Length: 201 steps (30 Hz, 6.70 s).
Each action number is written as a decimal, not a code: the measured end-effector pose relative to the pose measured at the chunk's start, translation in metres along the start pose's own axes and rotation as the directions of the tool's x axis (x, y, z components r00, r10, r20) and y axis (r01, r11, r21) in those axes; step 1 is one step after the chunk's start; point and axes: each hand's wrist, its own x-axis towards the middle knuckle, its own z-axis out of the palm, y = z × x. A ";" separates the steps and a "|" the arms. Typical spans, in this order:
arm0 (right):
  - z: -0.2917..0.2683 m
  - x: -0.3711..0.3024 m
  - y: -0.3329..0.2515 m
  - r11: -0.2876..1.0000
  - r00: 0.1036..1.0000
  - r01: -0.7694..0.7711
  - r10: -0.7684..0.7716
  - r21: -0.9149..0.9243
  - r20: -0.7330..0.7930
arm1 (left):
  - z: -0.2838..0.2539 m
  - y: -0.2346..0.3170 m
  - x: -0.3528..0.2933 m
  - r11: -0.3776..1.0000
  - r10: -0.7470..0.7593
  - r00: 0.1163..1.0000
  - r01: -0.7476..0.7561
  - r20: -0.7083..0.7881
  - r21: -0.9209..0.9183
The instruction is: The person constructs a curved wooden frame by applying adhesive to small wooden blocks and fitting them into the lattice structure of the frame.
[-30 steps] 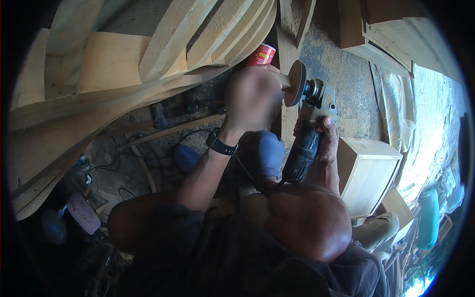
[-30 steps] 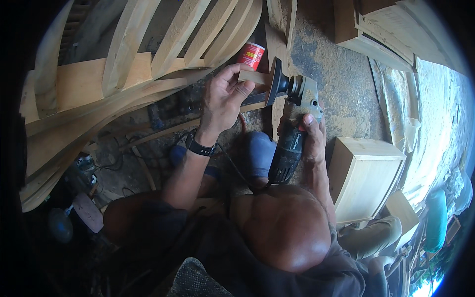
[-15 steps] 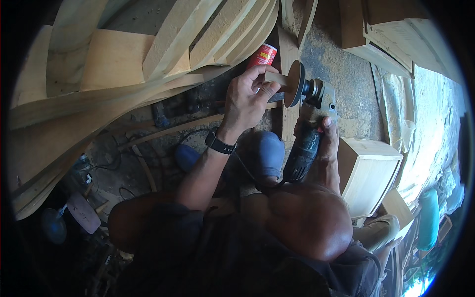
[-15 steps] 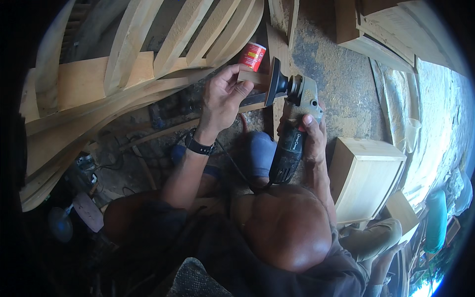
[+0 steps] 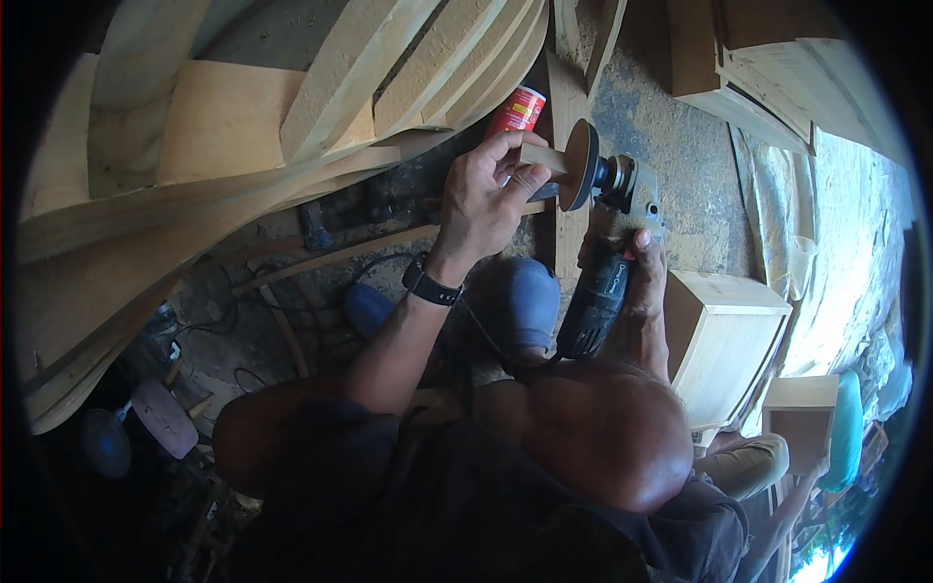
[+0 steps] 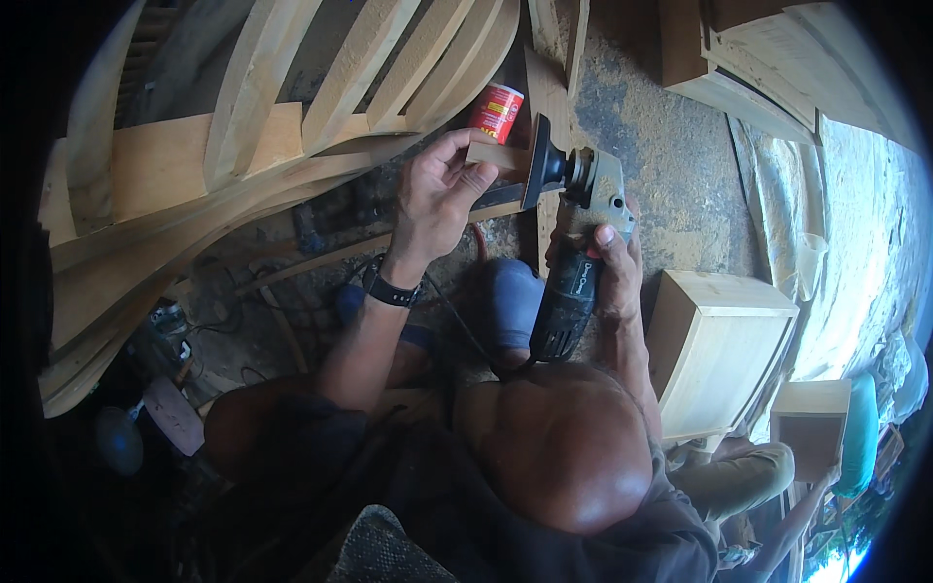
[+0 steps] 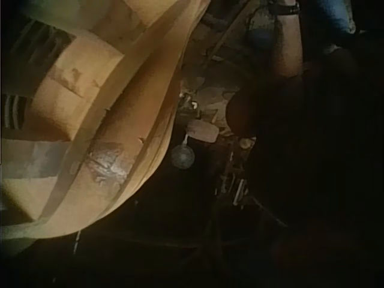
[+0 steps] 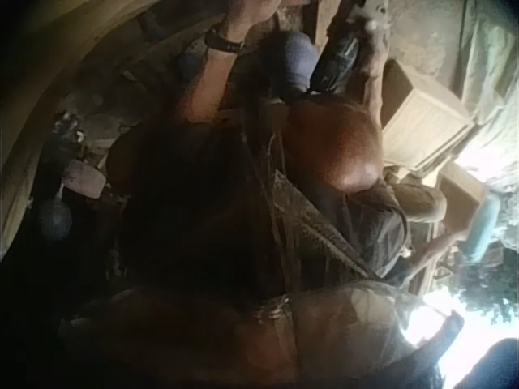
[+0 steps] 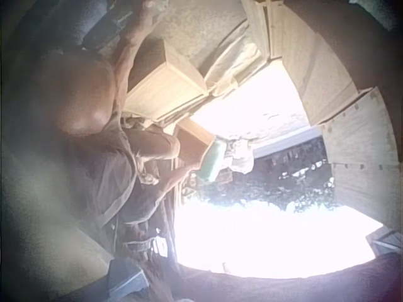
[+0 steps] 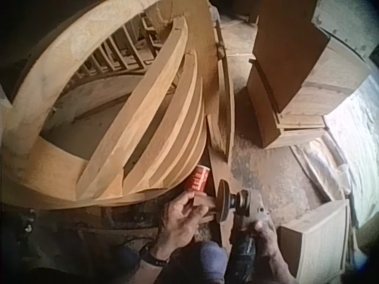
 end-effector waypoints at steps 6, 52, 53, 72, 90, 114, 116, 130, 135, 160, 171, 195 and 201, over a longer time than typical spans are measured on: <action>0.007 0.000 -0.004 0.994 0.997 0.003 -0.011 -0.109 -0.074 | 0.000 -0.001 -0.001 1.000 0.001 1.000 -0.001 0.004 -0.006; 0.003 0.001 -0.001 1.000 1.000 0.003 -0.004 -0.030 -0.031 | -0.001 -0.006 -0.002 0.999 -0.013 1.000 0.014 0.025 -0.046; 0.006 0.001 -0.002 0.998 0.999 0.012 -0.015 -0.067 -0.047 | -0.001 -0.006 -0.001 0.999 -0.012 0.999 0.013 0.030 -0.041; -0.005 0.002 0.002 1.000 1.000 -0.010 0.010 0.005 0.000 | 0.000 -0.007 -0.001 0.996 -0.011 1.000 0.012 0.022 -0.084; 0.004 0.001 -0.002 0.997 0.998 -0.012 0.007 -0.082 -0.055 | 0.001 -0.010 -0.004 0.992 0.010 1.000 -0.011 -0.002 -0.127; -0.002 0.007 0.003 0.999 0.999 0.040 -0.040 0.013 0.034 | 0.003 -0.016 -0.004 0.955 -0.040 0.999 0.031 -0.026 -0.297; -0.005 0.012 -0.004 0.999 0.999 0.033 -0.034 0.009 0.033 | 0.002 -0.016 -0.004 0.869 -0.072 0.996 0.040 -0.046 -0.494; -0.109 0.087 0.008 0.814 0.993 -0.118 0.086 0.569 0.082 | 0.016 0.014 -0.009 0.679 -0.099 0.995 0.072 0.006 -0.731; -0.121 0.108 0.010 0.820 0.982 -0.185 0.168 0.541 0.080 | 0.019 0.020 -0.005 0.713 -0.100 0.994 0.095 0.032 -0.695; -0.110 0.099 0.020 0.293 0.885 -0.080 -0.419 -0.953 -0.203 | 0.018 0.125 0.015 0.913 0.397 0.918 -0.397 -0.016 -0.090; -0.036 0.067 -0.032 0.350 0.726 0.141 -0.673 -0.926 -0.144 | 0.034 0.176 0.032 0.756 0.649 0.760 -0.637 -0.045 0.152; 0.192 0.149 -0.209 0.171 0.424 0.872 -0.731 -0.459 0.535 | 0.022 0.218 0.072 0.509 0.585 0.810 -0.328 -0.040 0.796; 0.186 0.155 -0.218 0.120 0.398 0.883 -0.704 -0.454 0.588 | 0.027 0.225 0.078 0.486 0.567 0.823 -0.301 -0.034 0.821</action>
